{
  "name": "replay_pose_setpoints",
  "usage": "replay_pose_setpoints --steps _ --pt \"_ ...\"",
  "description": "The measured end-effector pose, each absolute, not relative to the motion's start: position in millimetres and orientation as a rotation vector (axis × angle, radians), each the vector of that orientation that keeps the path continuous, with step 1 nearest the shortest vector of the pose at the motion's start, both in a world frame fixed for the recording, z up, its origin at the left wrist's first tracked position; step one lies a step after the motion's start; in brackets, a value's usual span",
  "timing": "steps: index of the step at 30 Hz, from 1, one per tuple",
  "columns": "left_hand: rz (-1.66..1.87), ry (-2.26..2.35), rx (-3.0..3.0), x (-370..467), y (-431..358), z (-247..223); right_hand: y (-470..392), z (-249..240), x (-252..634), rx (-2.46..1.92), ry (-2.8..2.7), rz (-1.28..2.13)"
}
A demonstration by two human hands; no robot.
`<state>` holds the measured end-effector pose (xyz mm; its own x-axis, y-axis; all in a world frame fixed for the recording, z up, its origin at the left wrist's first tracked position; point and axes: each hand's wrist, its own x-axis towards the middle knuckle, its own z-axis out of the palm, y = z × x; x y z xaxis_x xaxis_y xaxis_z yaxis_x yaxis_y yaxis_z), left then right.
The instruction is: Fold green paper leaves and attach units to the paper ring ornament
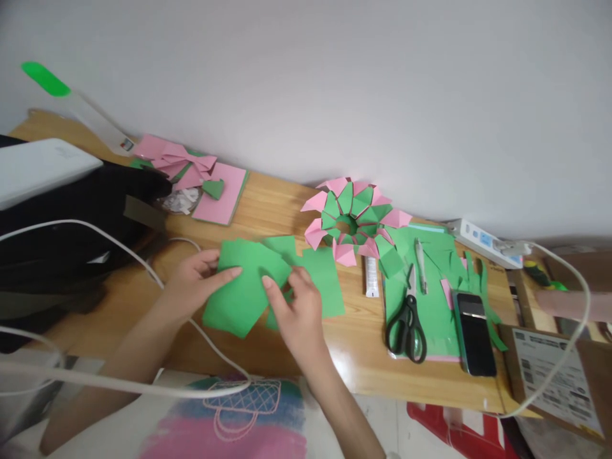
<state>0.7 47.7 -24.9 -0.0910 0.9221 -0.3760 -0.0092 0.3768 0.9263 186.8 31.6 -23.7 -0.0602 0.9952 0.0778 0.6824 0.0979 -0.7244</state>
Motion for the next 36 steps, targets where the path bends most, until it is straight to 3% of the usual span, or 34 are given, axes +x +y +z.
replay_pose_setpoints --steps 9,21,28,36 --pt "0.959 1.474 0.888 -5 44 -32 39 -40 213 -1.873 -1.727 0.561" --pt "0.876 1.376 0.864 -4 46 -31 35 -45 210 -1.703 -1.724 0.894" --pt "0.92 1.355 0.779 -7 45 -30 39 -45 226 -1.831 -1.737 0.689" --pt "1.02 1.293 0.578 -27 43 -24 16 -14 215 -1.444 -2.029 0.99"
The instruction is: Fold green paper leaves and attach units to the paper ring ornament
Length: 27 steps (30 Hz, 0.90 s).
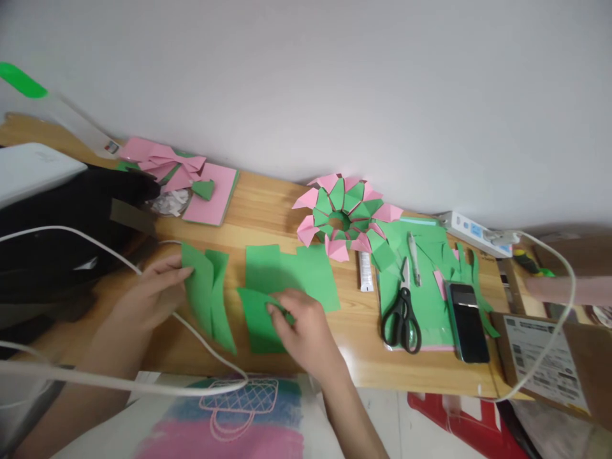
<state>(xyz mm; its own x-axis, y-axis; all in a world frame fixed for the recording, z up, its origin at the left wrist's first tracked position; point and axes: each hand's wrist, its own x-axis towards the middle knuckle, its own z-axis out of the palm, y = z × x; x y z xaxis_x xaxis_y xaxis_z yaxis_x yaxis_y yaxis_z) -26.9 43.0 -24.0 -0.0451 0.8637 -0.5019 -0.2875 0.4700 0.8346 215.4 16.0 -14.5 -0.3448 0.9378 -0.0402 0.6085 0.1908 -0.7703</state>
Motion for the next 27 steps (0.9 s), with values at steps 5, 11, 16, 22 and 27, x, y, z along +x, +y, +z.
replay_pose_setpoints --steps 5,11,16,22,27 --pt "1.026 1.27 0.521 -25 43 -22 14 -29 210 -1.555 -1.952 0.877" --pt "0.999 1.331 0.51 -11 43 -27 21 -28 207 -1.618 -1.708 0.78" --pt "0.92 1.323 0.586 3 40 -28 24 -30 200 -1.543 -1.717 0.994" --pt "0.858 1.372 0.751 3 39 -33 26 -38 205 -1.668 -1.704 0.859" --pt "0.824 1.383 1.075 15 39 -40 28 -37 195 -1.6 -1.871 0.809"
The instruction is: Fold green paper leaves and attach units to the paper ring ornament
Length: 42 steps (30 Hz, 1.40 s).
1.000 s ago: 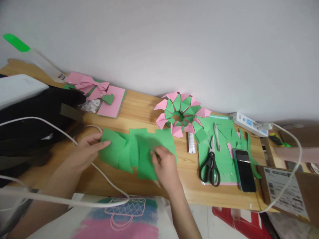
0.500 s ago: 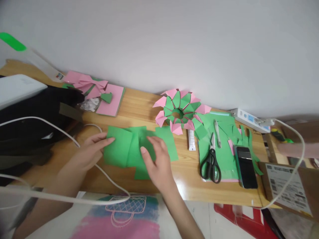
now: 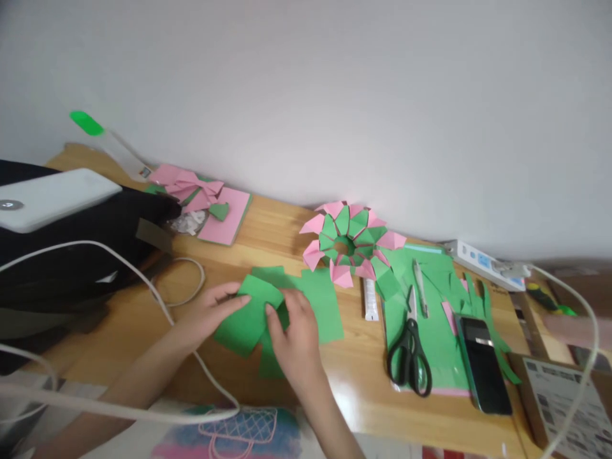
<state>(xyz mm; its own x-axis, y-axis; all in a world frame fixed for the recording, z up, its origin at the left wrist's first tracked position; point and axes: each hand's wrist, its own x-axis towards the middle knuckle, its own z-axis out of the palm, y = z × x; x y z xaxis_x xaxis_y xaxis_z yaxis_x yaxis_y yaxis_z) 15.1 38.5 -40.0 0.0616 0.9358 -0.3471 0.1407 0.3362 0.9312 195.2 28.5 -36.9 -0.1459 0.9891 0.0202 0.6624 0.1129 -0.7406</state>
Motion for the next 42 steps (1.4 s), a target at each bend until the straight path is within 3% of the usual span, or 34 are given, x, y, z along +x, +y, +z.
replay_pose_setpoints --steps 7,13,21,29,42 --pt "0.897 1.803 1.623 -20 81 -27 37 -58 210 -1.733 -1.943 0.562" --pt "0.658 2.052 1.927 -50 121 -23 41 -41 201 -1.743 -2.095 0.454" --pt "0.407 1.977 2.21 -52 122 -42 105 -23 136 -1.487 -2.296 0.763" --pt "0.341 1.882 2.257 -70 131 -43 170 -39 91 -1.638 -2.337 0.665" --pt "0.272 1.787 2.221 -87 145 -33 188 -44 87 -1.659 -2.326 0.697"
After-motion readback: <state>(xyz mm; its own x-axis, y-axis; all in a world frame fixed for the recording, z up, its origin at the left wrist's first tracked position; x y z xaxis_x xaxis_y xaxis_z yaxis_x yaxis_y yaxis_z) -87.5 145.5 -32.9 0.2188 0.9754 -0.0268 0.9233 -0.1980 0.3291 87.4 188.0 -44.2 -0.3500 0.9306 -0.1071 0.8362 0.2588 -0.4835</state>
